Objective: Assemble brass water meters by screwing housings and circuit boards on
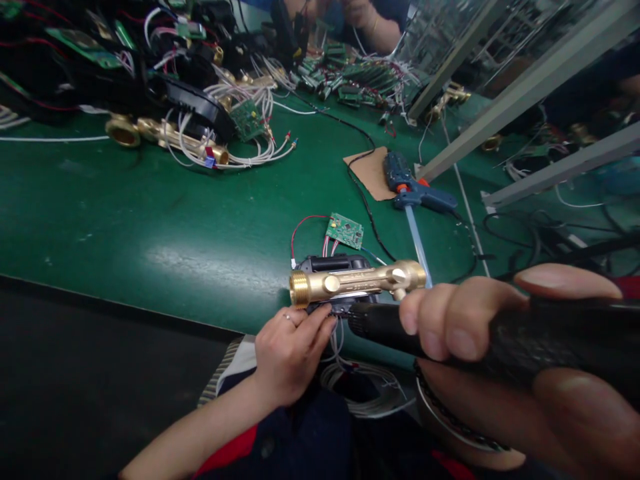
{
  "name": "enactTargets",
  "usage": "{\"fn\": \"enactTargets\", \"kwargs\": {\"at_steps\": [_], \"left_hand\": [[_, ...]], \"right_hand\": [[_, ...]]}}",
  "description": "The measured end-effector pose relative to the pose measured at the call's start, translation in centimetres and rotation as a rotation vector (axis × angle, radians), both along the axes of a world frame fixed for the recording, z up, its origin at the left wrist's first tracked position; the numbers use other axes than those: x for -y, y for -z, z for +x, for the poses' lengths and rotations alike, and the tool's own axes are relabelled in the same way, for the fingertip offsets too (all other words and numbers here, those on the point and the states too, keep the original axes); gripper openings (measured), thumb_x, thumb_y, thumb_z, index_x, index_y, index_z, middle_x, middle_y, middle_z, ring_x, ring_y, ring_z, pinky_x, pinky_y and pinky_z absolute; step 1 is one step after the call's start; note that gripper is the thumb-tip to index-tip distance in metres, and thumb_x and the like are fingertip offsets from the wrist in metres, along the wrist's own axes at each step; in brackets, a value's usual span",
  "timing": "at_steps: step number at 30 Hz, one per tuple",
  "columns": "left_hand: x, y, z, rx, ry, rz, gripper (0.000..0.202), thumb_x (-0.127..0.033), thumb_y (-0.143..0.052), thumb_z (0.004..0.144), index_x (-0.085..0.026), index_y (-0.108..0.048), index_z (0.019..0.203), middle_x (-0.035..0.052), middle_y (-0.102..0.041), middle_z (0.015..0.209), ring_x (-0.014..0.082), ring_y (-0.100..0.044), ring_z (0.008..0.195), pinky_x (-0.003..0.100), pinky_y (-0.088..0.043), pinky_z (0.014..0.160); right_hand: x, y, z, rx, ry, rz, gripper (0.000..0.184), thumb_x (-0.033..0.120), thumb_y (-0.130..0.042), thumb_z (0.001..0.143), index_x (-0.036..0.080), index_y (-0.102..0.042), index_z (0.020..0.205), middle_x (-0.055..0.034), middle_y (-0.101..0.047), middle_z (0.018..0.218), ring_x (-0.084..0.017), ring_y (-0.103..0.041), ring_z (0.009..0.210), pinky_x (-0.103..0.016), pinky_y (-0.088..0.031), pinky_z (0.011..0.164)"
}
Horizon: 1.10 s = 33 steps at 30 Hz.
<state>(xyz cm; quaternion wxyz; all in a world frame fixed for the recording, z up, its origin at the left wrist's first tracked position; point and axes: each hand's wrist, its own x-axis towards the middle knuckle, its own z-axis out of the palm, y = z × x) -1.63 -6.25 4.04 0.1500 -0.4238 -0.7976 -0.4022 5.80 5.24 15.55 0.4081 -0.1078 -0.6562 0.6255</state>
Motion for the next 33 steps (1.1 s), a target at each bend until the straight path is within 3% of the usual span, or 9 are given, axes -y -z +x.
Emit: {"fn": "enactTargets", "kwargs": {"at_steps": [6, 13, 16, 20, 24, 26, 29, 31, 33], "left_hand": [[0.3, 1.0, -0.1, -0.014, 0.047, 0.051, 0.017, -0.027, -0.054, 0.090, -0.019, -0.069, 0.092, -0.0025, -0.056, 0.056, 0.0094, -0.050, 0.051, 0.022, -0.041, 0.053], [0.7, 2.1, -0.4, -0.112, 0.148, 0.144, 0.014, -0.016, -0.057, 0.086, -0.017, -0.064, 0.098, -0.0020, -0.059, 0.059, 0.0101, -0.049, 0.050, 0.024, -0.039, 0.050], [0.5, 1.9, -0.5, -0.138, 0.147, 0.139, 0.014, -0.016, -0.054, 0.086, -0.016, -0.063, 0.097, -0.0018, -0.057, 0.057, 0.0105, -0.049, 0.049, 0.024, -0.039, 0.048], [0.2, 1.7, -0.5, -0.162, 0.133, 0.115, 0.013, -0.018, -0.052, 0.088, -0.015, -0.064, 0.094, -0.0011, -0.058, 0.056, 0.0111, -0.048, 0.049, 0.025, -0.038, 0.047], [0.9, 1.3, -0.6, -0.161, 0.139, 0.091, 0.012, -0.018, -0.053, 0.088, -0.015, -0.064, 0.093, 0.0001, -0.060, 0.060, 0.0120, -0.050, 0.053, 0.025, -0.041, 0.050], [1.5, 0.4, -0.9, -0.181, 0.152, 0.095, 0.013, -0.016, -0.054, 0.088, -0.015, -0.064, 0.096, 0.0015, -0.062, 0.066, 0.0126, -0.054, 0.058, 0.025, -0.045, 0.056], [1.6, -1.8, -1.6, -0.297, 0.148, 0.168, 0.018, -0.012, -0.057, 0.085, -0.013, -0.062, 0.102, 0.0040, -0.065, 0.078, 0.0132, -0.059, 0.071, 0.026, -0.049, 0.069], [0.5, -3.2, -1.9, -0.379, 0.158, 0.161, 0.024, -0.012, -0.058, 0.084, -0.012, -0.061, 0.108, 0.0072, -0.066, 0.091, 0.0161, -0.060, 0.085, 0.029, -0.049, 0.080], [-1.5, -4.2, -2.0, -0.434, 0.158, 0.040, 0.028, -0.015, -0.057, 0.085, -0.011, -0.058, 0.113, 0.0102, -0.066, 0.102, 0.0211, -0.059, 0.096, 0.034, -0.048, 0.085]], "right_hand": [[0.4, -0.8, -0.3, 0.115, -0.059, -0.035, 0.028, 0.038, -0.071, 0.074, 0.028, -0.058, 0.098, 0.0026, -0.055, 0.061, -0.016, -0.051, 0.051, -0.039, -0.047, 0.054], [1.4, -1.2, -1.7, 0.086, -0.081, -0.019, 0.021, 0.034, -0.073, 0.072, 0.025, -0.058, 0.084, 0.0046, -0.050, 0.055, -0.013, -0.049, 0.044, -0.033, -0.043, 0.047], [1.1, -0.7, -1.7, 0.105, -0.172, 0.018, 0.017, 0.033, -0.067, 0.077, 0.025, -0.059, 0.089, 0.0040, -0.052, 0.056, -0.014, -0.051, 0.047, -0.033, -0.044, 0.050], [0.6, 0.4, -1.9, 0.084, -0.303, 0.077, 0.029, 0.032, -0.065, 0.077, 0.026, -0.059, 0.105, 0.0034, -0.054, 0.058, -0.014, -0.051, 0.047, -0.032, -0.043, 0.049], [-1.0, 0.7, -2.2, -0.053, -0.349, -0.032, 0.032, 0.032, -0.065, 0.073, 0.026, -0.060, 0.104, 0.0051, -0.051, 0.056, -0.012, -0.046, 0.044, -0.029, -0.042, 0.047], [-3.0, 0.4, -1.1, -0.135, -0.279, -0.150, 0.029, 0.034, -0.065, 0.070, 0.025, -0.063, 0.098, 0.0061, -0.048, 0.052, -0.010, -0.043, 0.041, -0.027, -0.041, 0.045], [-7.4, 0.5, 2.3, -0.197, 0.019, -0.406, 0.024, 0.033, -0.068, 0.065, 0.021, -0.065, 0.086, 0.0069, -0.042, 0.048, -0.008, -0.038, 0.040, -0.023, -0.041, 0.041], [-10.2, 1.7, 4.8, -0.208, 0.246, -0.566, 0.020, 0.033, -0.069, 0.063, 0.022, -0.062, 0.078, 0.0062, -0.040, 0.049, -0.008, -0.038, 0.039, -0.024, -0.042, 0.039], [-12.1, 3.6, 6.7, -0.218, 0.438, -0.723, 0.016, 0.033, -0.063, 0.065, 0.021, -0.058, 0.073, 0.0058, -0.040, 0.050, -0.009, -0.040, 0.039, -0.025, -0.044, 0.038]]}}
